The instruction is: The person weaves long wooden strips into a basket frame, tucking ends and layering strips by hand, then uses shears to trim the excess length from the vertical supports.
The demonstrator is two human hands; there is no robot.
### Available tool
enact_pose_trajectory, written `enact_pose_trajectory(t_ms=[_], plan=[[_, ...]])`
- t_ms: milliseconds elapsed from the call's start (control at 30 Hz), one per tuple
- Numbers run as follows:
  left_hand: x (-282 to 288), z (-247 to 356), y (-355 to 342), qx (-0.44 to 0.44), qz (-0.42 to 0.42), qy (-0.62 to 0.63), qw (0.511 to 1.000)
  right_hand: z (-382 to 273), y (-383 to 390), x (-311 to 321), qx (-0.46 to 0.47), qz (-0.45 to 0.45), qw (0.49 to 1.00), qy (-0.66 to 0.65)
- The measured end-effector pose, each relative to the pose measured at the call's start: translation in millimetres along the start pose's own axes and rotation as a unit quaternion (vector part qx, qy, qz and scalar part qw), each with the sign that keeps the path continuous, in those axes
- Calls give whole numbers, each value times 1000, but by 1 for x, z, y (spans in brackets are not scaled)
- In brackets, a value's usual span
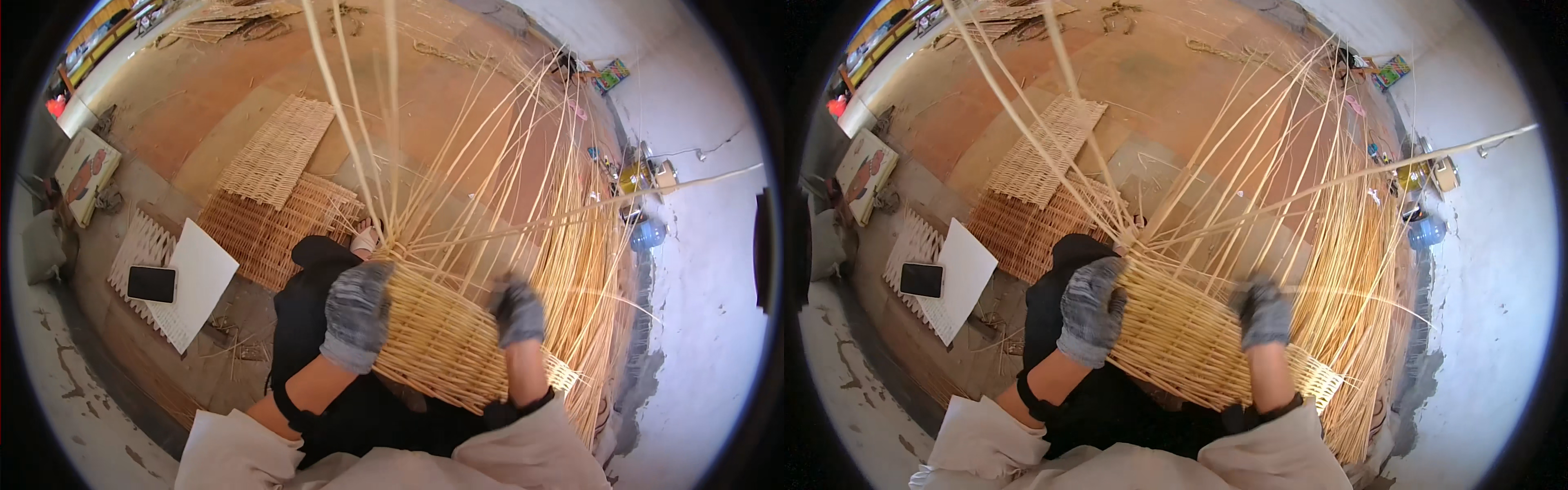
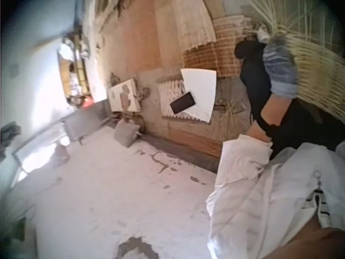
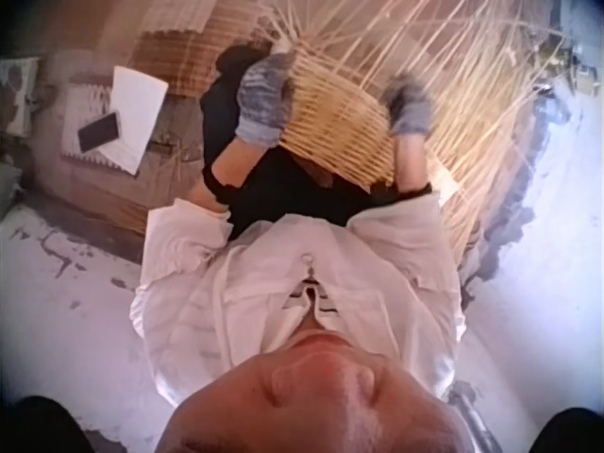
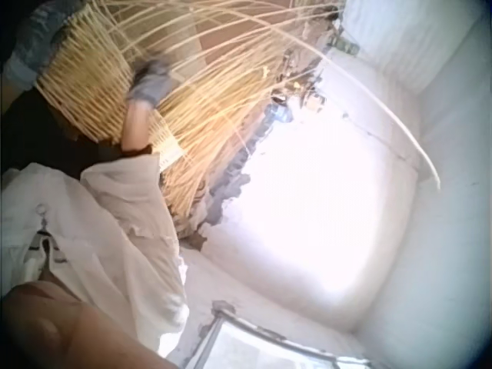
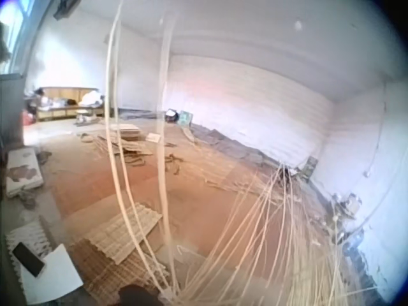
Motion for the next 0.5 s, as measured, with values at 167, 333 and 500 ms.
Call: enact_pose_trajectory(t_ms=[167, 333, 500], plan=[[-57, 58, -28, -126, -354, -288, 881, 12, -19, 4, -1, -54, 961, 273], [-73, 62, -31, -70, -353, -271, 893, -8, -73, -5, 183, -107, 883, 420], [-50, 59, -30, -81, -382, -313, 866, 13, -43, 55, -217, -56, 973, 54]])
Point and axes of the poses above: each hand's wrist, its own y-axis away from the middle knuckle, its own x-axis out of the back of the hand, z = x × y, the point moved 5 cm from there along -y, towards the middle knuckle, and after that the axes turned 15 degrees about -y, right-handed, at the moved point
